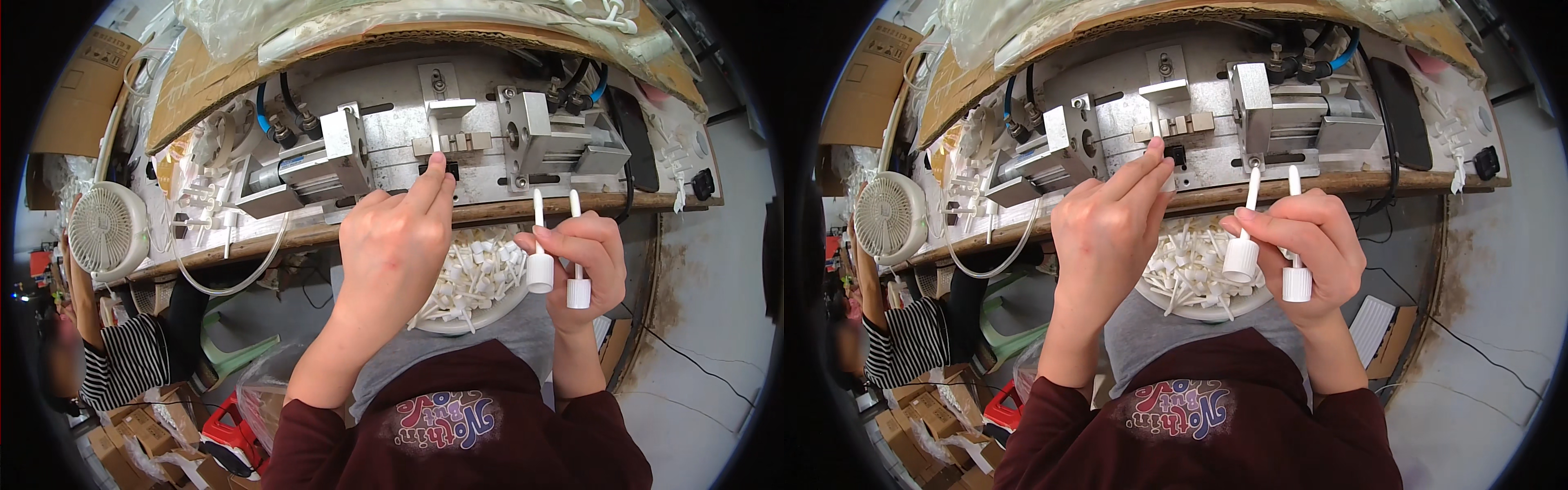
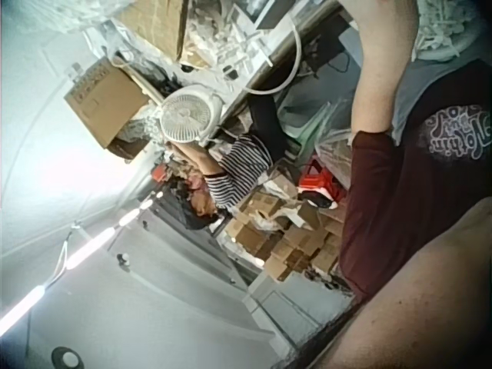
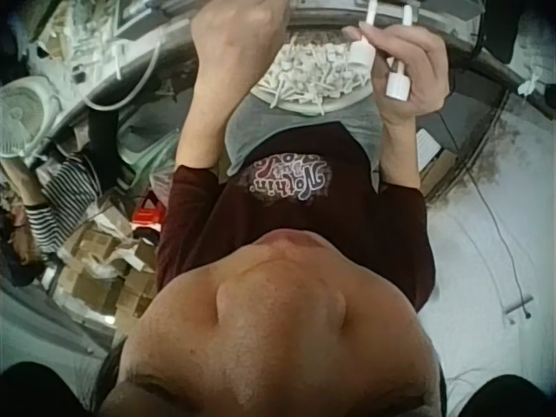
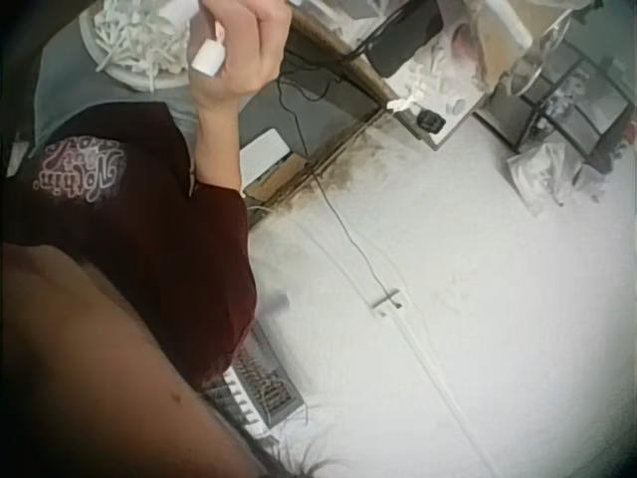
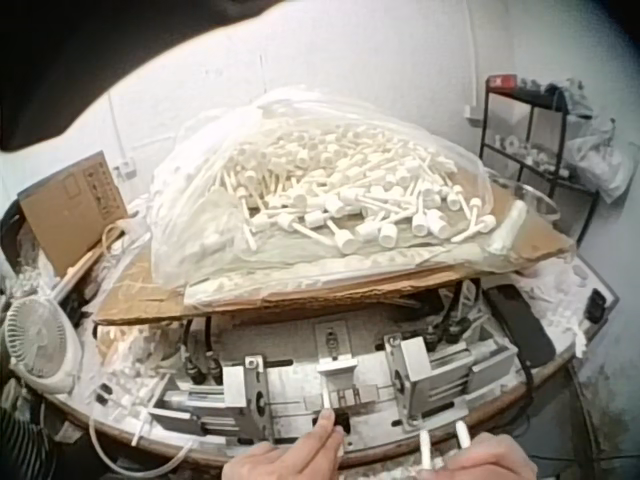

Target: Assembling small white plastic components using a pneumatic assembly machine on a workbench.

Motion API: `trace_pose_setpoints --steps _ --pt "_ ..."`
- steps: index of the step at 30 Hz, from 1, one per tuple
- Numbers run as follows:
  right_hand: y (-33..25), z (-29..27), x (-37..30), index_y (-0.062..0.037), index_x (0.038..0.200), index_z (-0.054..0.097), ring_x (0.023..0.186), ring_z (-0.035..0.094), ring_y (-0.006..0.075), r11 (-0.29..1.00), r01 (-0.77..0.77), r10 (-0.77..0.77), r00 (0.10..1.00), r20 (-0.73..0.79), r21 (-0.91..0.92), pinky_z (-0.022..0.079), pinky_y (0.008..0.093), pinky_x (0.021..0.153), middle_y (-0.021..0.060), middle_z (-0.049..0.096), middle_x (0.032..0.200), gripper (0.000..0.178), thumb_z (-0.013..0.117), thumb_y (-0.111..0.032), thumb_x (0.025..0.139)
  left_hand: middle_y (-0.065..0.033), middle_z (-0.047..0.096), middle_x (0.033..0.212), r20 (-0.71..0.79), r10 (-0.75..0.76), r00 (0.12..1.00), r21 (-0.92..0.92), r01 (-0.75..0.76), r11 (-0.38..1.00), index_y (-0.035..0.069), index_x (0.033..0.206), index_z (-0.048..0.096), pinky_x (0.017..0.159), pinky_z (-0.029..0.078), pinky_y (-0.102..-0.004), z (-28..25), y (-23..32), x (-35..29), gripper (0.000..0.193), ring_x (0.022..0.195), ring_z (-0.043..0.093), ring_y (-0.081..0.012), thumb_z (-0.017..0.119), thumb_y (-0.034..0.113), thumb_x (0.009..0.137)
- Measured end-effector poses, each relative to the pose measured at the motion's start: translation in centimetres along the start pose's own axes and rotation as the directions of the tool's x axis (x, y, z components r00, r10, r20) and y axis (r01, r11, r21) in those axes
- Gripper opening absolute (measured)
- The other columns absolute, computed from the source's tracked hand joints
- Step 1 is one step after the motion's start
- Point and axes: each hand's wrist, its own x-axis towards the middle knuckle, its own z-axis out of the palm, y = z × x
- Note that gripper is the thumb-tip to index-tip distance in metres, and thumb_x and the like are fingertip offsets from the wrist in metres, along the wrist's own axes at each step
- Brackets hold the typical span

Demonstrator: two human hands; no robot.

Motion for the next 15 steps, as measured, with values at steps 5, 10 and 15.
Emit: trace_pose_setpoints --steps 5,10,15 --pt "0.3 0.6 0.2 -0.0033 0.090 0.073 0.058 0.054 0.0147 0.997 0.082 -0.082 0.995 -0.050 -0.013 0.042 0.0272 0.050 0.0050 0.061 0.079 0.031 0.082 0.005 0.061 -0.0030 0.071 0.107 -0.011 -0.020 1.000 -0.099 0.018 0.995 0.005 0.098 0.072 0.060 0.051 -0.0283 -0.3 -0.2 0.0 0.029 0.062 0.063 -0.0192 0.079 0.010 0.071" --pt "0.4 1.1 0.2 -0.0001 0.092 0.072 0.059 0.058 0.0195 0.976 0.213 -0.212 0.977 0.013 -0.050 0.044 0.0282 0.049 0.0087 0.064 0.083 0.034 0.072 -0.004 0.058 -0.0082 0.072 0.098 0.029 -0.041 0.999 -0.743 0.049 0.667 0.003 0.101 0.072 0.068 0.055 -0.0278 -2.5 1.0 -1.0 0.036 0.075 0.069 -0.0172 0.084 0.005 0.067" --pt "0.2 2.3 0.7 0.0002 0.093 0.072 0.074 0.068 0.0253 0.979 0.206 -0.206 0.978 0.028 -0.008 0.055 0.0294 0.060 0.0122 0.069 0.092 0.030 0.076 -0.006 0.065 -0.0077 0.068 0.094 -0.090 -0.077 0.993 -0.652 -0.001 0.758 0.002 0.101 0.072 0.065 0.055 -0.0256 -2.4 1.6 -1.4 0.034 0.079 0.068 -0.0161 0.082 -0.001 0.068"
